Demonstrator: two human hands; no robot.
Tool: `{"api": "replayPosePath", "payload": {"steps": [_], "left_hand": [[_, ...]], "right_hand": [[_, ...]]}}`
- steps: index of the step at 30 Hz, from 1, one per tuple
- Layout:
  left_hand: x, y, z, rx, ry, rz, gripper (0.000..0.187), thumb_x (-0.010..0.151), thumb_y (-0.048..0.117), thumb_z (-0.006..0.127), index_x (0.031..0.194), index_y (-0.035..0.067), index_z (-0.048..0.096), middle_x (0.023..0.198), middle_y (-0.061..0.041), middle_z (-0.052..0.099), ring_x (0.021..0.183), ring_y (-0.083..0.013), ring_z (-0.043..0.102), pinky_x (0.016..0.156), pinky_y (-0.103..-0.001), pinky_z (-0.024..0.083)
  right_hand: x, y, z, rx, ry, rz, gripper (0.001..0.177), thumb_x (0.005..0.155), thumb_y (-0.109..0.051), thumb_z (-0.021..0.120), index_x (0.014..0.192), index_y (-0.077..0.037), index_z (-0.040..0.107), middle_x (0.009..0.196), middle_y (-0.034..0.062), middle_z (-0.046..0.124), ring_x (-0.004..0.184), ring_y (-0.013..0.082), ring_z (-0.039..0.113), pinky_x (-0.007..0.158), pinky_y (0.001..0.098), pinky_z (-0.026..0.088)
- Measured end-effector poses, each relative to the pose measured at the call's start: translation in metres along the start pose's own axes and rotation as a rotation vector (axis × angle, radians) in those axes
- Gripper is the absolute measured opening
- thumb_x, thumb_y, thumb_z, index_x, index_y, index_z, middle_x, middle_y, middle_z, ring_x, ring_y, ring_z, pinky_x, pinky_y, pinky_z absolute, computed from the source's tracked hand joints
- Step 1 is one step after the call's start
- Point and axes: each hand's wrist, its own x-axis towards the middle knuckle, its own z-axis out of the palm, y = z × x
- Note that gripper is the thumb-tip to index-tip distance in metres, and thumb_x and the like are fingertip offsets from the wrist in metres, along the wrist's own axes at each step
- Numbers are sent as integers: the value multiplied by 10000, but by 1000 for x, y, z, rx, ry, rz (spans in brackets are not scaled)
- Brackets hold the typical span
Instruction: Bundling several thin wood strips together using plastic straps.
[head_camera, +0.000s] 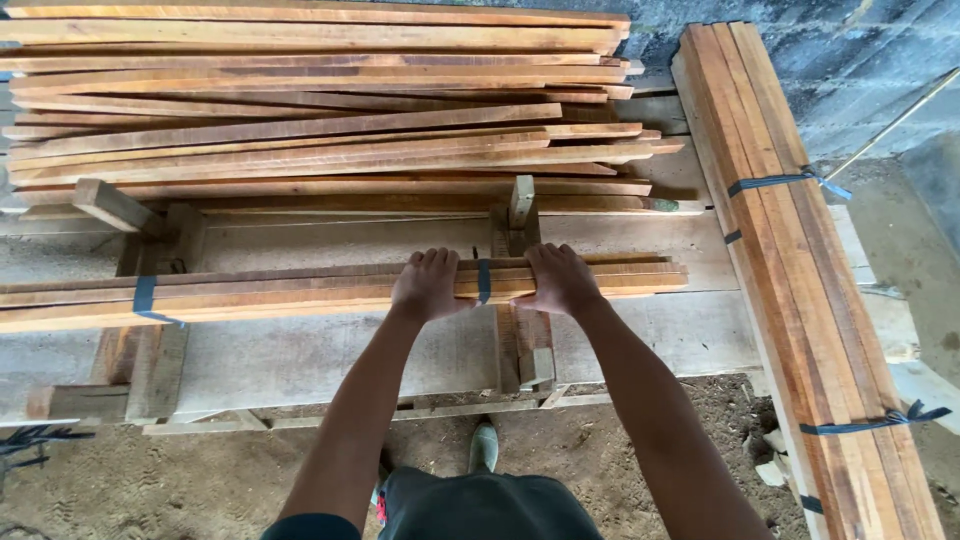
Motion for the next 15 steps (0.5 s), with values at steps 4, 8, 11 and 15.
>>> {"api": "replayPosePath", "payload": {"steps": [4,8,11,15], "left_hand": [[-12,2,-4,-76,102,9,857,670,704,804,1205,87,545,1081,-110,609,1073,-316,650,953,-465,499],[-11,-10,3,-67,88,44,899,688,720,759,1331,150,495,1166,-76,598,1144,-283,634,1002,-456,481],[-31,-41,-12,-116,-65,-19,891,736,666,773,1404,144,500,1257,-105,610,1232,-295,611,1057,-466,439],[-92,-121,1,-85,197,-18,877,618,651,864,1259,119,591,1086,-129,639,1055,-331,674,973,-475,492]], "right_hand": [[-2,-9,-10,45,-152,79,858,649,-707,808,1227,-114,583,1106,110,672,1103,295,685,955,438,520],[-2,-8,-17,47,-141,80,878,660,-715,813,1256,-118,572,1152,103,670,1142,285,677,976,436,514],[0,-7,-19,49,-168,84,897,639,-721,817,1269,-132,572,1137,111,678,1135,304,679,976,459,519],[6,-14,-30,52,-247,146,952,680,-780,777,1336,-118,582,1158,138,692,1144,325,685,993,497,528]]}}
